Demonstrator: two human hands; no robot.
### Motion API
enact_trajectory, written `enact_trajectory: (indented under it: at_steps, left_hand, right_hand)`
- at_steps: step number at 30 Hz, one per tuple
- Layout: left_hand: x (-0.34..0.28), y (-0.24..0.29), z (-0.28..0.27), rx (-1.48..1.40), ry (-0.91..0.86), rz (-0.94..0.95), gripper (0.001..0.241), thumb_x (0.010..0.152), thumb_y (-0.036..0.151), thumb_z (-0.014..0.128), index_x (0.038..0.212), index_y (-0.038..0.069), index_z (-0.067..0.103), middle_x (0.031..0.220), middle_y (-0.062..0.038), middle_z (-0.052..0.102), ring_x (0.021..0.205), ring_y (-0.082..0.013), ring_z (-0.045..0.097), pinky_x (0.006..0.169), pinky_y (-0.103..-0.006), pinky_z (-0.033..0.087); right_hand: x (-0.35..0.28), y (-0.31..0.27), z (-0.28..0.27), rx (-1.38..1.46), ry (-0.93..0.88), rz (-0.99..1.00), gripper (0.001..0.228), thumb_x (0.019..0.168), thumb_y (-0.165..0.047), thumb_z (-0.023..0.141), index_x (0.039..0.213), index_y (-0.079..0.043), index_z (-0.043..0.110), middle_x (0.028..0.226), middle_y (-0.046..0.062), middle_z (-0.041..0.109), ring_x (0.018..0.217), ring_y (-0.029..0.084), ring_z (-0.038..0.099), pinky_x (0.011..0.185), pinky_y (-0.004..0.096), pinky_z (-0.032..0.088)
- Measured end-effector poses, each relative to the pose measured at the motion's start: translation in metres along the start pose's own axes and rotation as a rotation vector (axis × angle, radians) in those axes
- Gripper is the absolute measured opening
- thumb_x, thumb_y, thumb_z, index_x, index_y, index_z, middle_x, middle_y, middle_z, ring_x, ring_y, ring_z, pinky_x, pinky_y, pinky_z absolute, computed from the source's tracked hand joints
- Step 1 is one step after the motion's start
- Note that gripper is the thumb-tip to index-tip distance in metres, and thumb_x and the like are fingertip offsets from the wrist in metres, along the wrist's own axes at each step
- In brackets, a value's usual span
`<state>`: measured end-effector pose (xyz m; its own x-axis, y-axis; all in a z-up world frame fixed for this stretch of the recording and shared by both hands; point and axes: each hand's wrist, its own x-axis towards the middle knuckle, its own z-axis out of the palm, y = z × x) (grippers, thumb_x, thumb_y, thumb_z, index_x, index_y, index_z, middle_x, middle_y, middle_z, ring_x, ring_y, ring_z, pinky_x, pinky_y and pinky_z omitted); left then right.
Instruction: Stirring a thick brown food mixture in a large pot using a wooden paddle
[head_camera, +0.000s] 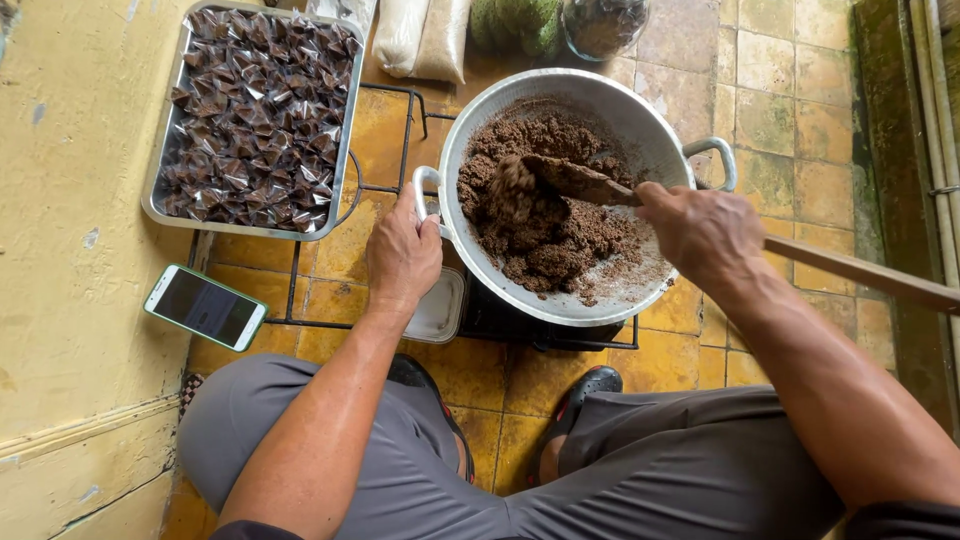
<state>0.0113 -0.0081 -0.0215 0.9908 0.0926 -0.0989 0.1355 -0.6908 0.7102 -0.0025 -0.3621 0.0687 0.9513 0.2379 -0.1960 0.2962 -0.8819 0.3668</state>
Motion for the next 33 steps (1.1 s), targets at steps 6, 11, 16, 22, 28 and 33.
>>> enact_trajectory:
  at_steps: [6, 11, 16, 22, 28, 33]
  left_hand:
    - [-0.002, 0.000, -0.002, 0.002, 0.012, 0.019, 0.056, 0.092, 0.025, 0.061, 0.143, 0.002, 0.053, 0.094, -0.024, 0.073, 0.088, -0.0505, 0.065, 0.071, -0.0596, 0.048]
    - [-0.005, 0.007, -0.009, -0.012, -0.004, 0.008, 0.060, 0.093, 0.025, 0.058, 0.147, 0.001, 0.050, 0.079, -0.015, 0.071, 0.080, -0.0438, 0.066, 0.067, -0.0574, 0.048]
    - [-0.014, 0.017, -0.023, -0.210, 0.027, 0.034, 0.056, 0.094, 0.013, 0.057, 0.144, -0.010, 0.050, 0.073, -0.021, 0.071, 0.091, -0.0415, 0.073, 0.085, -0.0544, 0.059]
    - [-0.012, 0.010, -0.019, -0.204, 0.035, 0.029, 0.059, 0.089, 0.018, 0.060, 0.143, -0.005, 0.053, 0.063, -0.010, 0.067, 0.076, -0.0293, 0.073, 0.079, -0.0500, 0.060]
    - [-0.010, 0.009, -0.018, -0.231, 0.027, 0.024, 0.059, 0.089, 0.016, 0.059, 0.143, -0.006, 0.052, 0.062, -0.008, 0.069, 0.072, -0.0250, 0.073, 0.077, -0.0459, 0.060]
    - [-0.009, 0.008, -0.020, -0.195, 0.007, 0.020, 0.060, 0.090, 0.020, 0.059, 0.144, -0.005, 0.052, 0.068, -0.009, 0.072, 0.079, -0.0323, 0.074, 0.078, -0.0503, 0.059]
  right_hand:
    - [-0.047, 0.010, -0.043, 0.049, -0.093, 0.057, 0.023, 0.117, -0.037, 0.042, 0.110, -0.023, 0.059, 0.049, -0.008, 0.051, 0.034, 0.009, 0.037, 0.030, 0.025, 0.031]
    - [-0.055, -0.010, -0.031, 0.006, -0.368, 0.013, 0.025, 0.110, -0.050, 0.037, 0.115, -0.033, 0.054, 0.056, -0.007, 0.058, 0.041, 0.008, 0.045, 0.037, 0.022, 0.037]
    - [-0.043, -0.014, -0.014, 0.182, -0.193, -0.004, 0.015, 0.106, -0.023, 0.049, 0.110, -0.024, 0.063, 0.073, -0.002, 0.072, 0.041, 0.006, 0.057, 0.040, 0.021, 0.048]
    - [-0.016, -0.007, 0.013, 0.265, -0.047, 0.019, 0.015, 0.108, -0.013, 0.050, 0.104, -0.015, 0.064, 0.072, 0.010, 0.071, 0.041, 0.012, 0.056, 0.041, 0.024, 0.048]
    - [-0.019, -0.006, -0.004, 0.290, -0.022, 0.076, 0.021, 0.111, -0.029, 0.052, 0.098, -0.016, 0.064, 0.073, 0.007, 0.072, 0.041, 0.013, 0.057, 0.042, 0.025, 0.046]
    - [-0.027, 0.002, -0.012, 0.335, -0.154, 0.231, 0.023, 0.113, -0.025, 0.048, 0.107, -0.013, 0.068, 0.074, 0.013, 0.072, 0.047, 0.017, 0.064, 0.047, 0.029, 0.054]
